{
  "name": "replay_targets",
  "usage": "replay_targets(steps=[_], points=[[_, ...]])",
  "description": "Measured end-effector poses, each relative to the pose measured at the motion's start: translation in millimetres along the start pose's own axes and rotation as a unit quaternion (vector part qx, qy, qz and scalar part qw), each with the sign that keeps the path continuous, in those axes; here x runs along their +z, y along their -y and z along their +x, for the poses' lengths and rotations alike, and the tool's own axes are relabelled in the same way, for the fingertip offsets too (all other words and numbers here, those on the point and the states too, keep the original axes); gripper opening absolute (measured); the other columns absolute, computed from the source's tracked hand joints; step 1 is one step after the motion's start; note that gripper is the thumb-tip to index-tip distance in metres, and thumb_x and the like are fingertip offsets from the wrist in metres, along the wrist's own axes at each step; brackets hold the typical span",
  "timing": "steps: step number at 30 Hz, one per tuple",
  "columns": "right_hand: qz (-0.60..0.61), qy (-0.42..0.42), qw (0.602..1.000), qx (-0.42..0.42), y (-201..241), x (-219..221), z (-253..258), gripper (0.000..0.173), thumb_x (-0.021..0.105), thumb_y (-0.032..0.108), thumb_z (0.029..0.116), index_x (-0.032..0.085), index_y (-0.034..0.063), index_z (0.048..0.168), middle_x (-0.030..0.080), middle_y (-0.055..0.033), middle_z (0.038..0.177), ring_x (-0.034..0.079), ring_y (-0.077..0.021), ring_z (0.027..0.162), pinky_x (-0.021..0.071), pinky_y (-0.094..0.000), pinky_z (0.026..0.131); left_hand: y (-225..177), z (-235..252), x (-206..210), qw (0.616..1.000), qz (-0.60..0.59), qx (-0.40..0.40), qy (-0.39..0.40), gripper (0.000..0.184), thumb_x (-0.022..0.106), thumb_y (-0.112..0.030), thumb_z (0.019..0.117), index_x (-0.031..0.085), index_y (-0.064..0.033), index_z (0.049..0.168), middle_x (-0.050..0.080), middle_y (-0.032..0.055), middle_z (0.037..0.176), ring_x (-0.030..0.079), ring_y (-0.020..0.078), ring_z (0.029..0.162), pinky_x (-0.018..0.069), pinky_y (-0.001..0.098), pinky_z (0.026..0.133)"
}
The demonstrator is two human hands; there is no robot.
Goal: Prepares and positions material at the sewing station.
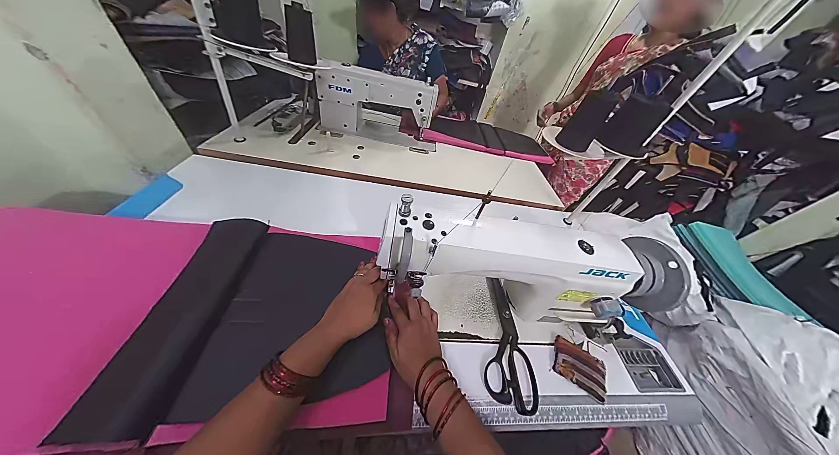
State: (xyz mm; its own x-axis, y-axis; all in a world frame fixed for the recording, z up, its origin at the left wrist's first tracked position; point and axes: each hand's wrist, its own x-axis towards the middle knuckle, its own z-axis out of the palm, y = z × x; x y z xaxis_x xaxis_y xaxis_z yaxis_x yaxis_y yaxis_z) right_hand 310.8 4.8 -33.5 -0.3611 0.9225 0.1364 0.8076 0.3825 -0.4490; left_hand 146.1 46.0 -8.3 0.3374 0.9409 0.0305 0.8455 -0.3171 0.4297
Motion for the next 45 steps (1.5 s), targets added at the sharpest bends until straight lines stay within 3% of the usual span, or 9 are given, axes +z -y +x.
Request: replay_targets(steps=[4,7,10,13,16,21,25,29,45], points=[[0.034,-0.043,0.996,-0.076,-4.1,2.9,-11.3,0.040,0.048,0.020,0.1033,0.067,0.0052,0.136,0.060,-0.0075,0.148,0.052,-0.0350,0.141,0.0398,-0.0577,0.112,-9.2,-31.5,3.1,1.000,-0.002,-0.002,0.031,0.049,0.045,-0.015,0.1053,0.045,0.0039,0.151,0.037,0.0197,0.163,0.020,0.0404,0.156,0.0106,0.0593,0.126],[0.029,-0.040,0.996,-0.075,-2.9,1.8,-10.0,0.040,0.047,0.017,0.1011,0.070,0.0052,0.131,0.064,-0.0055,0.144,0.056,-0.0316,0.136,0.0419,-0.0562,0.109,-26.3,-88.2,29.7,0.998,0.020,0.045,-0.048,0.060,0.047,-0.035,0.1014,0.053,0.0059,0.145,0.041,0.0174,0.161,0.031,0.0428,0.152,0.0228,0.0653,0.120],[0.006,-0.023,0.998,-0.066,-1.4,3.1,-6.6,0.043,0.045,0.019,0.1018,0.067,0.0076,0.137,0.062,-0.0045,0.147,0.054,-0.0321,0.138,0.0413,-0.0576,0.108,-21.1,-123.4,56.3,0.971,0.112,0.129,-0.167,0.085,0.023,-0.064,0.1013,0.057,0.0020,0.142,0.053,0.0139,0.153,0.048,0.0389,0.143,0.0390,0.0632,0.112],[-0.002,0.019,0.999,-0.044,1.2,-1.6,-5.1,0.046,0.042,0.020,0.1056,0.058,0.0082,0.147,0.053,-0.0049,0.155,0.047,-0.0331,0.144,0.0361,-0.0581,0.113,-5.1,-120.7,60.8,0.947,0.157,0.187,-0.211,0.080,0.019,-0.062,0.1036,0.059,-0.0032,0.141,0.057,0.0101,0.150,0.051,0.0332,0.141,0.0428,0.0530,0.112],[0.019,-0.049,0.996,-0.075,-2.7,3.3,-9.2,0.040,0.049,0.015,0.1003,0.068,0.0044,0.135,0.062,-0.0092,0.145,0.057,-0.0362,0.134,0.0440,-0.0593,0.107,2.4,-108.1,57.0,0.944,0.152,0.201,-0.214,0.074,0.025,-0.059,0.1037,0.063,-0.0050,0.138,0.060,0.0077,0.147,0.053,0.0311,0.140,0.0444,0.0490,0.112],[0.017,-0.041,0.997,-0.063,-1.7,3.2,-7.3,0.040,0.048,0.014,0.1013,0.067,0.0054,0.136,0.062,-0.0077,0.146,0.056,-0.0346,0.135,0.0422,-0.0588,0.108,7.4,-96.4,51.3,0.950,0.126,0.203,-0.199,0.069,0.031,-0.056,0.1032,0.065,-0.0046,0.135,0.062,0.0074,0.144,0.054,0.0317,0.139,0.0458,0.0501,0.111],[0.016,-0.091,0.991,-0.093,-5.1,6.6,-6.2,0.036,0.052,0.014,0.0985,0.074,0.0056,0.125,0.068,-0.0071,0.137,0.064,-0.0340,0.127,0.0489,-0.0583,0.100,16.1,-86.2,42.2,0.956,0.097,0.210,-0.180,0.065,0.037,-0.053,0.1007,0.066,-0.0052,0.134,0.061,0.0069,0.146,0.053,0.0325,0.140,0.0445,0.0511,0.112],[0.010,-0.050,0.996,-0.067,-0.7,4.0,-6.5,0.039,0.050,0.014,0.1008,0.069,0.0040,0.133,0.064,-0.0090,0.143,0.058,-0.0344,0.133,0.0436,-0.0587,0.106,21.7,-77.2,38.9,0.956,0.086,0.219,-0.172,0.064,0.038,-0.051,0.1013,0.066,-0.0031,0.133,0.063,0.0091,0.144,0.053,0.0343,0.139,0.0444,0.0514,0.112],[0.010,-0.085,0.994,-0.074,-4.5,6.0,-0.6,0.037,0.051,0.007,0.0967,0.072,0.0022,0.127,0.068,-0.0123,0.136,0.062,-0.0371,0.127,0.0480,-0.0587,0.103,29.8,-41.1,28.4,0.959,0.066,0.229,-0.154,0.049,0.051,-0.033,0.0969,0.068,0.0011,0.128,0.066,0.0125,0.138,0.056,0.0362,0.136,0.0451,0.0505,0.112]])
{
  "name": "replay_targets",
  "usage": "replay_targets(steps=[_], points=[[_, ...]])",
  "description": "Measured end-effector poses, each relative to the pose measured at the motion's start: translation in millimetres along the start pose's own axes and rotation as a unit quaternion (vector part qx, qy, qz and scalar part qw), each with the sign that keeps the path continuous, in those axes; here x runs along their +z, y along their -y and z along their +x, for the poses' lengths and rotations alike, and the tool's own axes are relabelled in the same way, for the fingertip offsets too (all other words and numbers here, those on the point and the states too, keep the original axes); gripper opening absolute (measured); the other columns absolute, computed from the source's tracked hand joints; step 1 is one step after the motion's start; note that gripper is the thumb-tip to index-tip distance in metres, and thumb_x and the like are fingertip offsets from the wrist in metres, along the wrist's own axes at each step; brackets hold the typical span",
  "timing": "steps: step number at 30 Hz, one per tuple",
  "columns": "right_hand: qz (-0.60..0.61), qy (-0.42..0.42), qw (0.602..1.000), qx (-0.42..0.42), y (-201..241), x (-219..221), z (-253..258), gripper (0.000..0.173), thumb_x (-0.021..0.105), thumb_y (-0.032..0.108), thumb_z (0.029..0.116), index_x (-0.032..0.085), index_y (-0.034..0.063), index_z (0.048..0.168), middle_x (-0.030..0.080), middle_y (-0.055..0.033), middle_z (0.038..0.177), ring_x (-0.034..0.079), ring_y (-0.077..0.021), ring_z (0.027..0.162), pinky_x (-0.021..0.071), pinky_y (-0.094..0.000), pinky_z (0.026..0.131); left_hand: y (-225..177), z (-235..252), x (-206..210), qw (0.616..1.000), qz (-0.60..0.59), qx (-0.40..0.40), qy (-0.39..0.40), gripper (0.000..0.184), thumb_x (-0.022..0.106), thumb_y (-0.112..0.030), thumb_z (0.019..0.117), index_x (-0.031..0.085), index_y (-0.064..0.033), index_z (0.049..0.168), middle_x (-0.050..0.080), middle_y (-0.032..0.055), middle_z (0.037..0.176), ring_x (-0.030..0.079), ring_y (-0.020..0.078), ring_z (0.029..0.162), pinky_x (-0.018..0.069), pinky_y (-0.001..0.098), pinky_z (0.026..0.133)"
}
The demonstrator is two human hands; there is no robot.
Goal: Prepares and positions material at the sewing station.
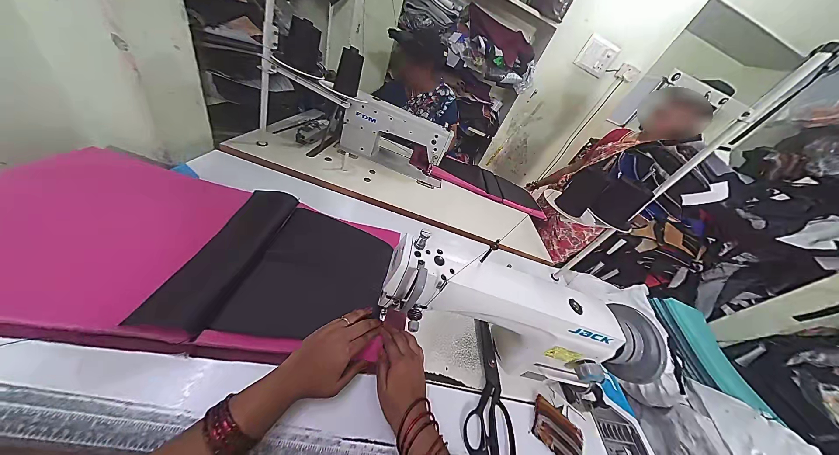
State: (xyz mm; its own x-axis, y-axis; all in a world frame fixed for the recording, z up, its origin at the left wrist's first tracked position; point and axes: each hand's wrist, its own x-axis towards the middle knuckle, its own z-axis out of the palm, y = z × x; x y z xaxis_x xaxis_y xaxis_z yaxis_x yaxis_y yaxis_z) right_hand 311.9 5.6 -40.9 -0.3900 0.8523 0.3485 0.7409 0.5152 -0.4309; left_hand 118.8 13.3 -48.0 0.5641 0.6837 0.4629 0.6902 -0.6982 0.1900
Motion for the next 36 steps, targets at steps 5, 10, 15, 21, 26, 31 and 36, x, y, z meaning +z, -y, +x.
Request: replay_targets(steps=[5,10,15,21,26,31,36], points=[[-0.013,0.039,0.999,0.026,1.6,-0.8,0.6,0.041,0.052,0.007,0.0972,0.067,0.0042,0.135,0.064,-0.0108,0.143,0.057,-0.0365,0.134,0.0435,-0.0595,0.107,7.4,6.1,1.4,0.999,-0.039,-0.003,-0.024,0.042,0.053,-0.024,0.0941,0.073,0.0026,0.119,0.071,0.0154,0.128,0.062,0.0367,0.128,0.0474,0.0487,0.109],[0.009,-0.023,1.000,0.005,-2.0,2.7,-0.2,0.037,0.055,0.005,0.0942,0.071,0.0000,0.128,0.069,-0.0143,0.134,0.064,-0.0390,0.125,0.0489,-0.0576,0.103,18.7,14.7,1.0,0.998,-0.052,-0.003,-0.040,0.035,0.057,-0.022,0.0905,0.074,0.0038,0.105,0.073,0.0169,0.119,0.066,0.0367,0.121,0.0502,0.0487,0.105],[-0.003,0.041,0.998,0.051,2.4,-1.1,2.4,0.042,0.055,0.012,0.0984,0.064,0.0010,0.138,0.060,-0.0132,0.146,0.054,-0.0394,0.136,0.0424,-0.0590,0.108,31.7,25.9,2.0,0.997,-0.057,0.004,-0.052,0.029,0.055,-0.014,0.0866,0.075,0.0048,0.095,0.074,0.0180,0.113,0.068,0.0369,0.115,0.0522,0.0478,0.102],[0.005,0.036,0.998,0.060,0.7,-0.2,3.4,0.039,0.057,0.016,0.0991,0.066,0.0004,0.134,0.060,-0.0173,0.145,0.053,-0.0426,0.136,0.0419,-0.0587,0.110,36.7,33.1,3.7,0.997,-0.053,-0.026,-0.056,0.027,0.055,-0.009,0.0896,0.076,0.0040,0.099,0.073,0.0184,0.115,0.066,0.0373,0.120,0.0425,0.0580,0.112],[0.009,0.040,0.997,0.061,1.2,-3.2,3.2,0.036,0.058,0.016,0.0987,0.070,0.0000,0.129,0.061,-0.0203,0.143,0.053,-0.0436,0.135,0.0417,-0.0583,0.111,30.2,35.1,1.5,0.991,-0.064,-0.111,-0.027,0.030,0.054,-0.007,0.0946,0.074,0.0033,0.115,0.067,0.0162,0.135,0.053,0.0368,0.139,0.0273,0.0666,0.118],[0.067,-0.035,0.996,0.045,-4.7,-2.1,-5.0,0.030,0.060,0.008,0.0955,0.074,-0.0023,0.120,0.067,-0.0236,0.130,0.059,-0.0439,0.127,0.0440,-0.0542,0.111,29.2,39.6,-3.7,0.977,-0.048,-0.208,0.027,0.041,0.054,0.001,0.0948,0.066,-0.0017,0.134,0.059,0.0124,0.148,0.041,0.0359,0.148,0.0195,0.0657,0.121],[0.088,-0.078,0.990,0.080,-7.3,-23.0,-38.2,0.026,0.061,0.004,0.0946,0.074,-0.0070,0.114,0.068,-0.0275,0.126,0.063,-0.0451,0.121,0.0493,-0.0549,0.106,32.2,36.5,-11.6,0.955,-0.040,-0.291,0.042,0.048,0.053,0.007,0.0940,0.064,-0.0058,0.139,0.055,0.0073,0.152,0.036,0.0324,0.151,0.0151,0.0635,0.123]])
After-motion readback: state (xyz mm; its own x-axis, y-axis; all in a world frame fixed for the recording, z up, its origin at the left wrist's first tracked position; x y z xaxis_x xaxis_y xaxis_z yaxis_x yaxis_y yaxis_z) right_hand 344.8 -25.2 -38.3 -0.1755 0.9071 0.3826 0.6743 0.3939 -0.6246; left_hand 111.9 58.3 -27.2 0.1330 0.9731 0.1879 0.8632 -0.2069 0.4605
